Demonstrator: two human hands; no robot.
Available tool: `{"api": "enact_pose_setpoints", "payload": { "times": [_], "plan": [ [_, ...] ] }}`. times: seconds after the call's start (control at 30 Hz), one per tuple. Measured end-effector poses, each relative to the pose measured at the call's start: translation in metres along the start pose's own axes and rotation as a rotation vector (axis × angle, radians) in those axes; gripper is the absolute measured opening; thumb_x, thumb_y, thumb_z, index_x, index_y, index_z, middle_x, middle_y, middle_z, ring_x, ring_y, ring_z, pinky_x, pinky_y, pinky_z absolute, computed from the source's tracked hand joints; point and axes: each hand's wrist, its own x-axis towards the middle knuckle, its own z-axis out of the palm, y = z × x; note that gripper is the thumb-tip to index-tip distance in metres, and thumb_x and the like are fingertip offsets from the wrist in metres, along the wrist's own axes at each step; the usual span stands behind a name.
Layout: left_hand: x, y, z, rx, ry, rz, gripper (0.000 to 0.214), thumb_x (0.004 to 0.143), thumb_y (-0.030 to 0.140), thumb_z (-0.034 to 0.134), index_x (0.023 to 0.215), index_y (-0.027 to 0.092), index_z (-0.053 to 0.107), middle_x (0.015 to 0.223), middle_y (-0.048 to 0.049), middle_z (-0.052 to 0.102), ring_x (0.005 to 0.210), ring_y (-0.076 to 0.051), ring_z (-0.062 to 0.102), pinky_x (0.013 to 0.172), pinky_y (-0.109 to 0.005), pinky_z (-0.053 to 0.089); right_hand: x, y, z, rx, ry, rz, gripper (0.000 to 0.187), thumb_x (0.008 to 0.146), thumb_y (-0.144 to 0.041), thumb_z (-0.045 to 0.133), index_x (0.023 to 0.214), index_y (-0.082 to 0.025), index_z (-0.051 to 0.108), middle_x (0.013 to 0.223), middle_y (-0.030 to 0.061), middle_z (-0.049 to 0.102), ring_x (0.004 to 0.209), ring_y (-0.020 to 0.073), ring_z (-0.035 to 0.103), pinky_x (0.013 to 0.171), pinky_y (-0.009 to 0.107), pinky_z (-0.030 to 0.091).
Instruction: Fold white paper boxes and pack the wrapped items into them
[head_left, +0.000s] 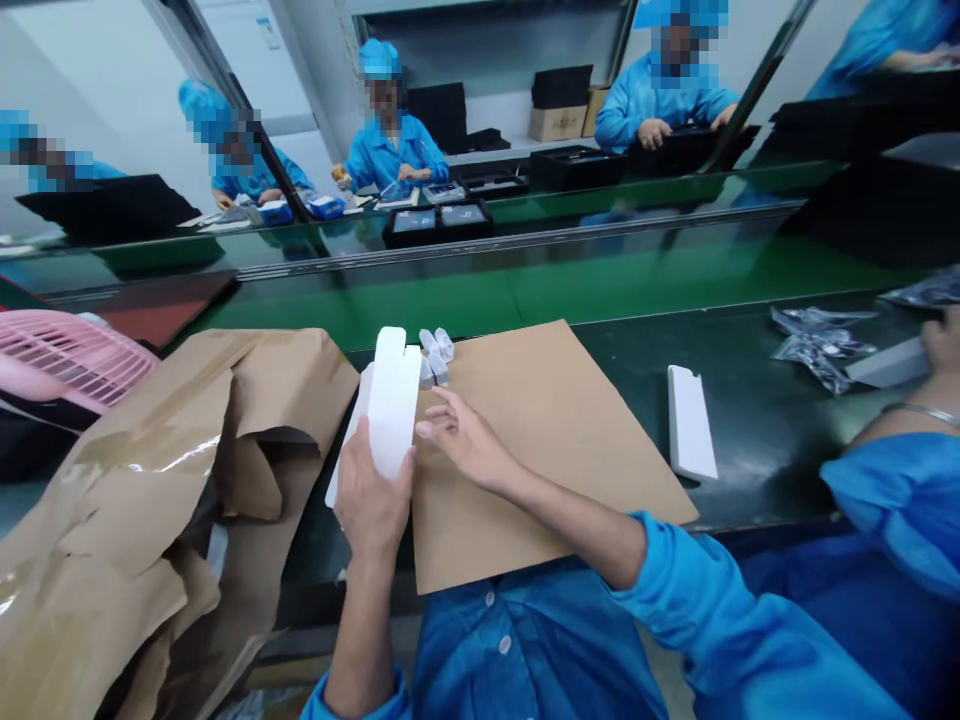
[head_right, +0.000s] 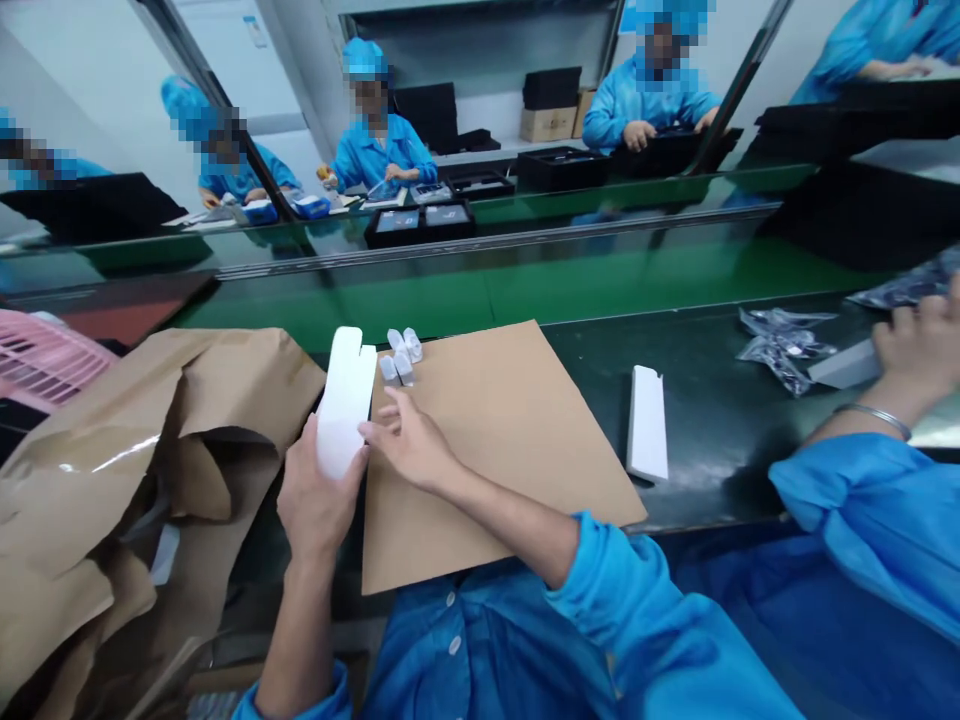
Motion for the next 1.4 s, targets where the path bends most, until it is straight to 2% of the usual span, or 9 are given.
{"api": "enact_pose_setpoints", "payload": {
  "times": [0.23,0.33,0.43,0.53,0.67,0.87,1.03,1.2,1.4],
  "plan": [
    [0.015,-0.022,-0.009,0.032,0.133,-0.100,0.071,0.085,0.047,0.058,0.145,0.015,0.040,0.136,-0.0188,0.056,0.124,-0.038,0.054,0.102,-0.054,0.043,0.008,0.011,-0.018,-0.094,0.086,-0.013,0.062,0.087,-0.038,0.060,0.142,-0.019,0.039,0.124,0.0116,0.057,0.089,0.0161,0.061,0.091,0.039,0.048],
    [0.000,-0.001,-0.003,-0.102,0.188,-0.012,0.076,0.082,0.045,0.063,0.147,0.017,0.036,0.142,-0.0180,0.050,0.131,-0.036,0.047,0.108,-0.051,0.038,-0.001,0.010,-0.006,0.014,0.059,-0.046,0.065,0.087,-0.042,0.060,0.143,-0.018,0.036,0.125,0.0122,0.057,0.094,0.0168,0.061,0.089,0.036,0.048],
    [-0.027,0.027,0.002,-0.425,0.027,0.040,0.093,0.076,0.041,0.072,0.152,0.022,0.021,0.143,-0.0173,0.047,0.131,-0.032,0.048,0.106,-0.048,0.042,-0.007,-0.003,-0.009,0.082,0.057,-0.123,0.044,0.090,-0.031,0.053,0.130,-0.016,0.047,0.114,0.0087,0.062,0.095,0.0171,0.060,0.083,0.031,0.048],
    [-0.036,0.033,-0.011,-0.800,-0.082,-0.025,0.097,0.075,0.042,0.073,0.152,0.025,0.017,0.137,-0.0140,0.052,0.120,-0.027,0.057,0.099,-0.041,0.049,-0.015,-0.025,-0.046,-0.159,-0.262,-0.192,0.018,0.084,-0.018,0.054,0.102,-0.015,0.058,0.091,0.0020,0.063,0.079,0.0141,0.057,0.068,0.024,0.045],
    [-0.014,0.013,-0.040,-0.805,-0.390,-0.109,0.050,0.076,0.043,0.072,0.118,0.018,0.063,0.096,-0.0055,0.069,0.084,-0.021,0.066,0.071,-0.029,0.055,-0.035,-0.047,-0.095,-0.644,-0.745,-0.246,0.010,0.085,-0.017,0.056,0.094,-0.015,0.061,0.080,0.0009,0.063,0.067,0.0136,0.055,0.059,0.024,0.040],
    [-0.001,0.014,-0.039,-0.980,-0.638,-0.213,0.035,0.082,0.044,0.065,0.105,0.018,0.062,0.087,-0.0024,0.067,0.072,-0.016,0.061,0.057,-0.025,0.051,-0.075,-0.024,-0.070,-1.127,-0.142,-0.456,0.077,0.082,-0.040,0.069,0.143,-0.007,0.035,0.123,0.0201,0.059,0.106,0.0324,0.056,0.086,0.045,0.047],
    [0.011,0.015,-0.045,-0.762,-0.994,0.027,0.033,0.087,0.036,0.061,0.115,0.019,0.059,0.068,0.0027,0.063,0.062,-0.010,0.053,0.056,-0.020,0.042,-0.080,-0.010,-0.069,-1.199,-0.204,-0.692,0.061,0.085,-0.029,0.062,0.137,-0.003,0.041,0.114,0.0190,0.062,0.098,0.0293,0.057,0.082,0.043,0.048],
    [0.014,0.013,-0.046,-0.665,-0.911,0.166,0.025,0.082,0.030,0.065,0.104,0.021,0.070,0.092,-0.0010,0.071,0.072,-0.011,0.061,0.063,-0.020,0.048,-0.082,-0.011,-0.079,-1.135,-0.201,-0.831,0.051,0.090,-0.028,0.054,0.132,-0.001,0.044,0.118,0.0204,0.062,0.103,0.0280,0.058,0.085,0.041,0.050],
    [0.002,0.015,-0.041,-0.663,-0.760,0.125,0.014,0.074,0.017,0.061,0.079,0.021,0.074,0.077,-0.0001,0.072,0.066,-0.012,0.064,0.057,-0.019,0.049,-0.097,-0.013,-0.069,-1.352,-0.101,-0.978,0.030,0.093,-0.010,0.043,0.119,0.000,0.055,0.101,0.0192,0.068,0.088,0.0252,0.065,0.076,0.038,0.052]
  ]
}}
